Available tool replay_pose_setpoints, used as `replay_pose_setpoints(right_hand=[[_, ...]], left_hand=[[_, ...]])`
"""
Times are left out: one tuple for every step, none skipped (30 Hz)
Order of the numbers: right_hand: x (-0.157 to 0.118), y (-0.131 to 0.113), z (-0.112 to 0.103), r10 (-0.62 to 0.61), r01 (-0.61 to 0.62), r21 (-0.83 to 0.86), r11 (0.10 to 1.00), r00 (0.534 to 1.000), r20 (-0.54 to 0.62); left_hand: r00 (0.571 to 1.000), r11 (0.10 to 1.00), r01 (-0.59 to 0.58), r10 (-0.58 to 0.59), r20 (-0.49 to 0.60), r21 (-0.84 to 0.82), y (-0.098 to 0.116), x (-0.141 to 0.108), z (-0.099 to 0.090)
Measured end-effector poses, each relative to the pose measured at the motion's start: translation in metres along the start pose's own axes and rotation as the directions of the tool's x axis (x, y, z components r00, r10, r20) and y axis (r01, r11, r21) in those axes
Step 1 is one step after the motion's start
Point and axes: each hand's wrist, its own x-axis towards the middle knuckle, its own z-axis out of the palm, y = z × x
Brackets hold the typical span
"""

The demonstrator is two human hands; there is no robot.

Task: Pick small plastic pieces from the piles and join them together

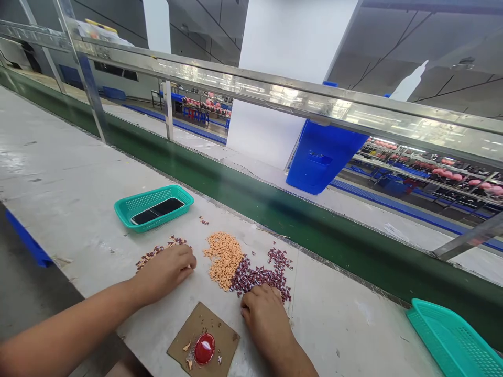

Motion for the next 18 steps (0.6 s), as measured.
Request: replay_pose_setpoints(right_hand=[[0.000, -0.001, 0.001, -0.004, 0.004, -0.010, 1.000, 1.000, -0.005], [0.000, -0.001, 0.002, -0.006, 0.005, -0.019, 1.000, 1.000, -0.015], [0.000, -0.002, 0.003, -0.007, 0.006, -0.025, 1.000, 1.000, -0.026], [0.000, -0.002, 0.004, -0.007, 0.006, -0.026, 1.000, 0.999, -0.038], [0.001, -0.002, 0.005, -0.007, 0.006, -0.023, 1.000, 0.999, -0.050], [0.001, -0.002, 0.006, -0.005, 0.004, -0.016, 1.000, 0.998, -0.060], [0.001, -0.002, 0.006, -0.001, 0.000, -0.006, 1.000, 0.998, -0.068], [0.001, -0.003, 0.006, 0.004, -0.003, 0.006, 1.000, 0.997, -0.075], [0.002, -0.003, 0.006, 0.008, -0.007, 0.019, 1.000, 0.997, -0.079], [0.002, -0.003, 0.006, 0.011, -0.009, 0.032, 0.999, 0.997, -0.083], [0.002, -0.003, 0.005, 0.014, -0.010, 0.046, 0.999, 0.996, -0.087], [0.002, -0.004, 0.005, 0.016, -0.011, 0.057, 0.998, 0.996, -0.089], [0.001, -0.005, 0.005, 0.018, -0.011, 0.073, 0.997, 0.996, -0.091], [0.001, -0.006, 0.004, 0.020, -0.010, 0.102, 0.995, 0.995, -0.096], [0.001, -0.007, 0.004, 0.020, -0.003, 0.151, 0.989, 0.994, -0.108], [0.000, -0.009, 0.004, 0.017, 0.011, 0.219, 0.976, 0.992, -0.128], [0.000, -0.011, 0.003, 0.009, 0.037, 0.301, 0.953, 0.989, -0.150], [-0.001, -0.013, 0.002, -0.003, 0.071, 0.390, 0.918, 0.985, -0.171]], left_hand=[[0.999, 0.999, -0.036, 0.036, 0.016, -0.005, 0.008, 0.004, 0.005], [0.997, 0.998, -0.066, 0.067, 0.031, -0.006, 0.016, 0.007, 0.009], [0.995, 0.996, -0.091, 0.091, 0.044, -0.002, 0.022, 0.011, 0.014], [0.992, 0.994, -0.110, 0.110, 0.054, 0.004, 0.028, 0.015, 0.018], [0.990, 0.992, -0.125, 0.124, 0.064, 0.013, 0.032, 0.019, 0.021], [0.988, 0.990, -0.137, 0.136, 0.074, 0.022, 0.036, 0.023, 0.024], [0.986, 0.988, -0.149, 0.146, 0.084, 0.029, 0.038, 0.026, 0.026], [0.983, 0.987, -0.159, 0.155, 0.094, 0.035, 0.040, 0.029, 0.028], [0.981, 0.985, -0.168, 0.163, 0.105, 0.037, 0.041, 0.031, 0.029], [0.979, 0.984, -0.175, 0.170, 0.113, 0.035, 0.042, 0.032, 0.030], [0.977, 0.983, -0.180, 0.175, 0.120, 0.030, 0.043, 0.033, 0.030], [0.976, 0.983, -0.181, 0.177, 0.124, 0.021, 0.043, 0.034, 0.030], [0.977, 0.984, -0.178, 0.176, 0.124, 0.008, 0.043, 0.034, 0.029], [0.977, 0.985, -0.173, 0.173, 0.121, -0.010, 0.043, 0.034, 0.028], [0.979, 0.986, -0.165, 0.168, 0.115, -0.034, 0.043, 0.034, 0.026], [0.981, 0.986, -0.156, 0.162, 0.106, -0.063, 0.044, 0.033, 0.025], [0.984, 0.985, -0.144, 0.153, 0.094, -0.099, 0.045, 0.032, 0.023], [0.987, 0.981, -0.130, 0.142, 0.080, -0.142, 0.046, 0.030, 0.021]])
